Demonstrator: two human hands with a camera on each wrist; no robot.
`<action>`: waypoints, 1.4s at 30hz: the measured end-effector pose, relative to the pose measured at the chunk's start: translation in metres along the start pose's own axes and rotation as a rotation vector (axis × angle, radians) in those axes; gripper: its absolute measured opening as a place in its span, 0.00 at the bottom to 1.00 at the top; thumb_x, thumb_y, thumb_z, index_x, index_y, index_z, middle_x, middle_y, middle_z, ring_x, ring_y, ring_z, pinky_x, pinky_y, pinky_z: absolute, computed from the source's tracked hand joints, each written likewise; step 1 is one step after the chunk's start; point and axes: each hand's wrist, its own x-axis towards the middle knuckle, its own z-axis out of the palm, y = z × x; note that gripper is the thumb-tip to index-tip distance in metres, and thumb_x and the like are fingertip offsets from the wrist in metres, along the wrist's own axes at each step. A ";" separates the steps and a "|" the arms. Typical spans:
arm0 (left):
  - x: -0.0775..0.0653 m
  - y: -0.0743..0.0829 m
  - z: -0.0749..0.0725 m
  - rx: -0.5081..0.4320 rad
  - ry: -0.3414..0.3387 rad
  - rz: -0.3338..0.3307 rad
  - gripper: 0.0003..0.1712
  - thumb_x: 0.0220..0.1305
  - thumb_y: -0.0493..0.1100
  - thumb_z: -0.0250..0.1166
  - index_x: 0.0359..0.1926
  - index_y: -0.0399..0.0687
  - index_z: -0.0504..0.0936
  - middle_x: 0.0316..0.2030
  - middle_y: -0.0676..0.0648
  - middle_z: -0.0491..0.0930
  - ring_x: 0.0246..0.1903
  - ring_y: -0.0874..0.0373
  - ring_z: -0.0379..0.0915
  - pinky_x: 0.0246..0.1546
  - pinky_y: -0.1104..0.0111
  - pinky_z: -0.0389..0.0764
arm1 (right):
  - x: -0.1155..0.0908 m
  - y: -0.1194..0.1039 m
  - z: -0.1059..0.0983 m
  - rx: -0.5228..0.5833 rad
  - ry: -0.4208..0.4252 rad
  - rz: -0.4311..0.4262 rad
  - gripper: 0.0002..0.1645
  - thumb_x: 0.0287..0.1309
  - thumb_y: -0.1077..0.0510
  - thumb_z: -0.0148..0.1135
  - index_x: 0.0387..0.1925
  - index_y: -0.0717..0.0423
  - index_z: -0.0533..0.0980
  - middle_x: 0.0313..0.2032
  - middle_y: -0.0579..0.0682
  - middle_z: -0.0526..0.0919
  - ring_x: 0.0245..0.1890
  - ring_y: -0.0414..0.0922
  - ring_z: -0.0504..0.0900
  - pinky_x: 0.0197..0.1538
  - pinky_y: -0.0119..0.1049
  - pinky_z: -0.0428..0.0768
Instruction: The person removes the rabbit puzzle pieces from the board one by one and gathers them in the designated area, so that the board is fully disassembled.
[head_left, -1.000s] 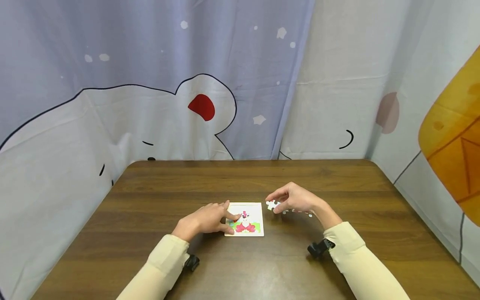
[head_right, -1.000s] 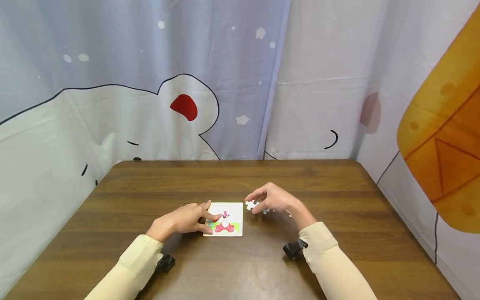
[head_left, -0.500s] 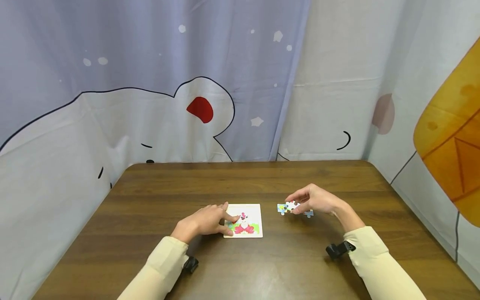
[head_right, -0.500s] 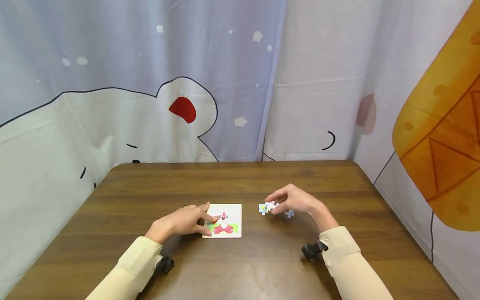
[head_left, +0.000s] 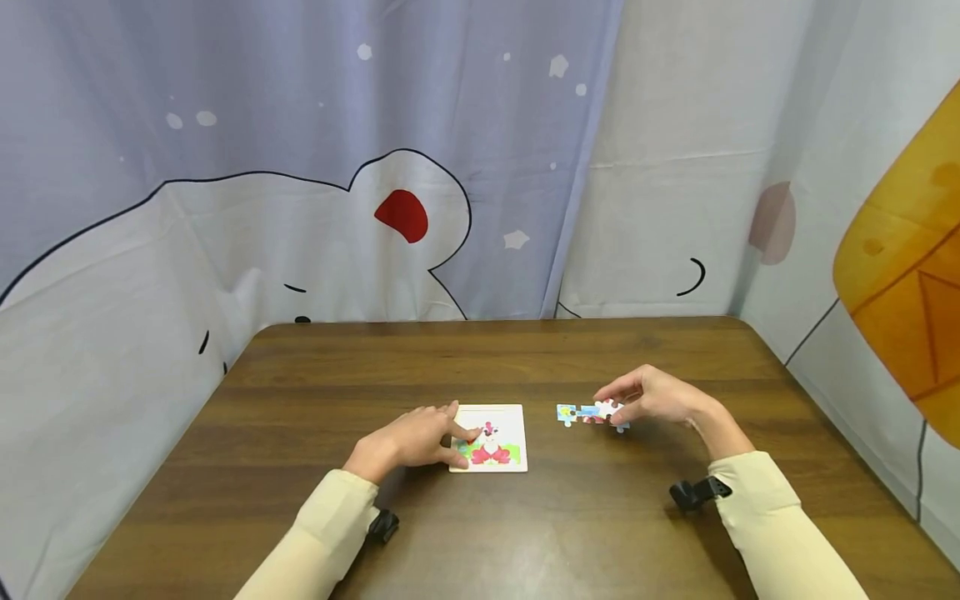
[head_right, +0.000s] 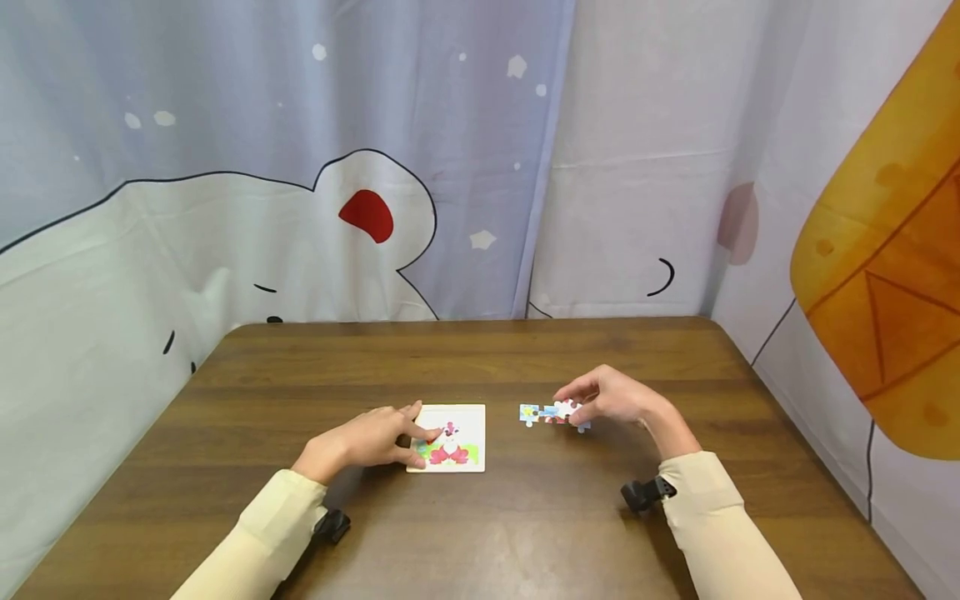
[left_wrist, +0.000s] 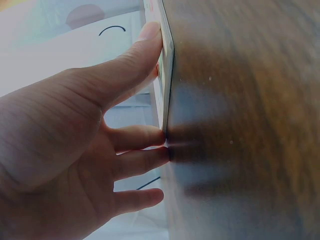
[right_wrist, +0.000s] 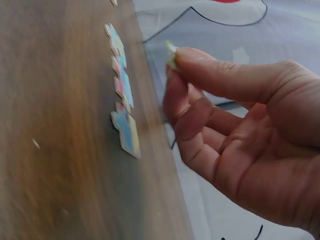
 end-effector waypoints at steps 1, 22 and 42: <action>0.000 0.000 0.000 0.002 0.001 0.002 0.31 0.61 0.57 0.70 0.65 0.59 0.79 0.71 0.27 0.58 0.67 0.34 0.62 0.65 0.48 0.65 | -0.002 0.000 -0.002 -0.014 -0.008 0.001 0.25 0.51 0.65 0.75 0.53 0.65 0.82 0.47 0.55 0.86 0.46 0.48 0.81 0.47 0.33 0.80; -0.001 0.002 -0.001 -0.013 0.004 -0.015 0.31 0.61 0.57 0.70 0.64 0.58 0.79 0.71 0.28 0.58 0.67 0.33 0.61 0.66 0.47 0.64 | -0.005 -0.005 0.008 -0.152 -0.147 0.080 0.18 0.40 0.75 0.73 0.37 0.61 0.86 0.25 0.50 0.82 0.26 0.41 0.78 0.28 0.32 0.79; 0.001 0.000 0.001 -0.010 -0.006 -0.020 0.31 0.61 0.57 0.70 0.65 0.59 0.78 0.71 0.28 0.57 0.68 0.33 0.61 0.66 0.47 0.64 | 0.000 -0.011 0.017 -0.333 -0.040 0.061 0.16 0.36 0.72 0.77 0.31 0.58 0.84 0.22 0.44 0.80 0.24 0.38 0.77 0.28 0.33 0.77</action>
